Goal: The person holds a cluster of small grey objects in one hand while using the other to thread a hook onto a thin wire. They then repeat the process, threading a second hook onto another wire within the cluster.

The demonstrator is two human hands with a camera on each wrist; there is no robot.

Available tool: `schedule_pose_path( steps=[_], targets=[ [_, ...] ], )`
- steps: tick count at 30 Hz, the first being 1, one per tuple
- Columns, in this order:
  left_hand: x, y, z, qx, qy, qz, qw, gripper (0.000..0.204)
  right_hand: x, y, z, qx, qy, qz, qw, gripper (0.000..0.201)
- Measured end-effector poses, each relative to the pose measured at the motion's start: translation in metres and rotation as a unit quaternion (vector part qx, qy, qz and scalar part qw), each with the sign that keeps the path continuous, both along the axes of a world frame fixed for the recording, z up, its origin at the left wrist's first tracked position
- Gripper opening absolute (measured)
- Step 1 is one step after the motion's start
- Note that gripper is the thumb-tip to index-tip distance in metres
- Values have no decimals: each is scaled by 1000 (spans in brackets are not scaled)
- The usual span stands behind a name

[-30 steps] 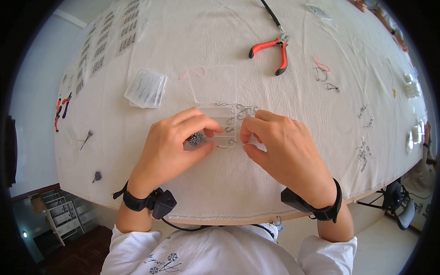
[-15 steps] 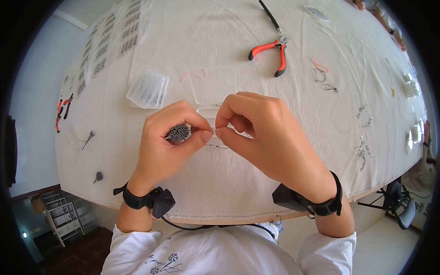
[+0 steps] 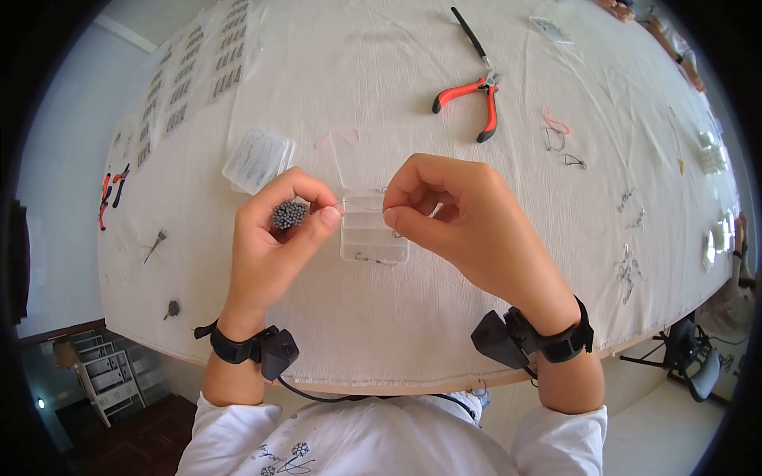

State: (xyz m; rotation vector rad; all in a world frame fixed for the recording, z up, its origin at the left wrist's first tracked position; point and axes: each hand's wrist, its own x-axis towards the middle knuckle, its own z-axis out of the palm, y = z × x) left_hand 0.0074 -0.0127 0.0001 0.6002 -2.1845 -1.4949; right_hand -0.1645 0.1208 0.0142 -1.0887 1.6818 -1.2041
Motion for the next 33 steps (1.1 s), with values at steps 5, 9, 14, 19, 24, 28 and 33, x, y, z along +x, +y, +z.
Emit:
schedule_pose_path(
  steps=[5,9,14,19,24,28,33],
  targets=[
    [-5,5,2,18,-32,-11,999,6,0,1,-1,-9,-177,-3,984,7],
    [-6,8,-4,0,-15,-21,1000,7,4,0,-6,-33,-206,16,978,6],
    [-7,8,-9,-10,3,-35,999,8,9,0,-9,-41,-229,21,972,6],
    [-6,9,-3,53,-35,-38,997,7,10,-1,-8,-40,-226,2,973,6],
    [-6,10,-4,36,-38,-49,997,7,11,-1,-8,-51,-234,-16,971,7],
    [-5,9,-2,47,-36,-47,997,6,10,-1,-10,-59,-230,-25,971,7],
    [-5,9,-5,67,-11,-54,996,6,11,-1,-13,-70,-222,-26,972,7]
  ],
)
